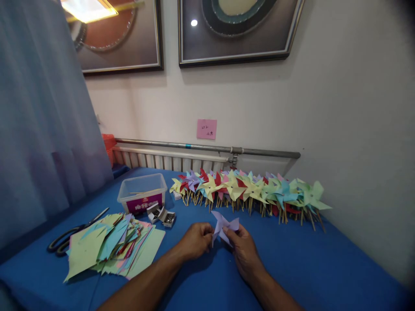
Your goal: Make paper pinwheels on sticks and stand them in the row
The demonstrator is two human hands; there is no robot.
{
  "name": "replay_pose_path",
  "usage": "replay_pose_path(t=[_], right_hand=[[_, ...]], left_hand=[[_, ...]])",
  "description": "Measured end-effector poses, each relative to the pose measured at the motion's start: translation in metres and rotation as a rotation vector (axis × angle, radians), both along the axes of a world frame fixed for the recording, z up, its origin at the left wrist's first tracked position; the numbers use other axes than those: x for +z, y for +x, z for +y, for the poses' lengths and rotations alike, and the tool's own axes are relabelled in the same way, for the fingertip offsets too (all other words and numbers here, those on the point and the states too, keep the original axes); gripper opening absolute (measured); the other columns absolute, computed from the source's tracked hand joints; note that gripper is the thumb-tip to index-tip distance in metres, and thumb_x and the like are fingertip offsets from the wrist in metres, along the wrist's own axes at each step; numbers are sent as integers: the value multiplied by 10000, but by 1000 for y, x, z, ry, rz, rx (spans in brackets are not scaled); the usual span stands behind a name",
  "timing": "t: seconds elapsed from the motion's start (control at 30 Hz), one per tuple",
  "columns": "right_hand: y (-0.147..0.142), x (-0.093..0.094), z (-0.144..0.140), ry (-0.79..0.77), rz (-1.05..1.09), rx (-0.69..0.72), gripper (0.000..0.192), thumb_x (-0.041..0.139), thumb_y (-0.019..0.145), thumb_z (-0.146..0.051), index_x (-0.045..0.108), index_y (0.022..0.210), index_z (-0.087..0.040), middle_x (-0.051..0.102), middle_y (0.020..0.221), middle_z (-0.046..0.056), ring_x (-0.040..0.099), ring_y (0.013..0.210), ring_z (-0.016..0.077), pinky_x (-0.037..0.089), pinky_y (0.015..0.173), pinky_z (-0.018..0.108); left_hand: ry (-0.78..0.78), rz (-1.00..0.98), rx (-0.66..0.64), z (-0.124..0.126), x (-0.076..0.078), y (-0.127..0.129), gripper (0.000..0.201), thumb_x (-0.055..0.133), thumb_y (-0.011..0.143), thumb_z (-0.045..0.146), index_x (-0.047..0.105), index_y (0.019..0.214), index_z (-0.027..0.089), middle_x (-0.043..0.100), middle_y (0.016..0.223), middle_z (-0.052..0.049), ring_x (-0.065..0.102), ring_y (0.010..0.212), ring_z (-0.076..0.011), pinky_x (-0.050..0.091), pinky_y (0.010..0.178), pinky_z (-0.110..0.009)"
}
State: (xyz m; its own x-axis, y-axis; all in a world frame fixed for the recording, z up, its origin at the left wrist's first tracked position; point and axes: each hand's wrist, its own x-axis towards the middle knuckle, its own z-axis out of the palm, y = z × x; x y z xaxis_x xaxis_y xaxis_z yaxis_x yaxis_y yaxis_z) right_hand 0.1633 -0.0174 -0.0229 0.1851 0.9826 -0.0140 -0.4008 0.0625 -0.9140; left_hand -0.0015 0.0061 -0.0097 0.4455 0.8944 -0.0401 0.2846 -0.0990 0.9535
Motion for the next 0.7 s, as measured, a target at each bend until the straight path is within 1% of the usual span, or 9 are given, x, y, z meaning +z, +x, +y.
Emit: replay_pose_path(t=[0.13,0.27,0.4,0.53,0.63,0.7], right_hand=[[5,0,4,-4,26,-45,428,926,562,-372,731,895,-187,754,771,-3,655,693,179,520,703,300],[9,5,5,-6,49,-101,392,927,549,-338,724,851,-190,756,753,-3,670,692,190,533,709,311],[10,10,4,-5,57,-130,384,934,532,-326,724,826,-195,756,747,-8,674,685,194,547,703,315],[9,14,3,-10,55,-135,401,940,534,-358,726,831,-195,747,765,-6,674,725,191,562,713,312],[9,14,4,-19,36,-130,394,920,574,-426,715,820,-197,731,761,1,672,717,184,554,687,300],[10,12,5,-20,-15,-142,408,901,593,-469,705,828,-199,727,757,6,676,688,182,535,652,292]], left_hand=[[55,79,20,2,4,-7,79,563,752,169,635,782,157,536,610,50,459,552,-98,320,535,-222],[159,235,37,-1,11,-13,86,632,740,218,686,770,159,590,656,34,505,622,-115,329,585,-235],[250,365,66,-6,17,-14,123,618,761,233,727,770,175,628,671,22,526,648,-129,314,597,-248],[241,363,74,-6,16,-12,139,606,785,241,728,778,175,625,660,21,527,637,-130,312,585,-245],[253,332,134,-3,15,-11,129,603,796,236,710,778,167,615,658,21,527,641,-129,309,586,-243],[268,320,173,-2,15,-11,130,603,808,243,700,769,166,608,652,22,523,638,-128,302,585,-243]])
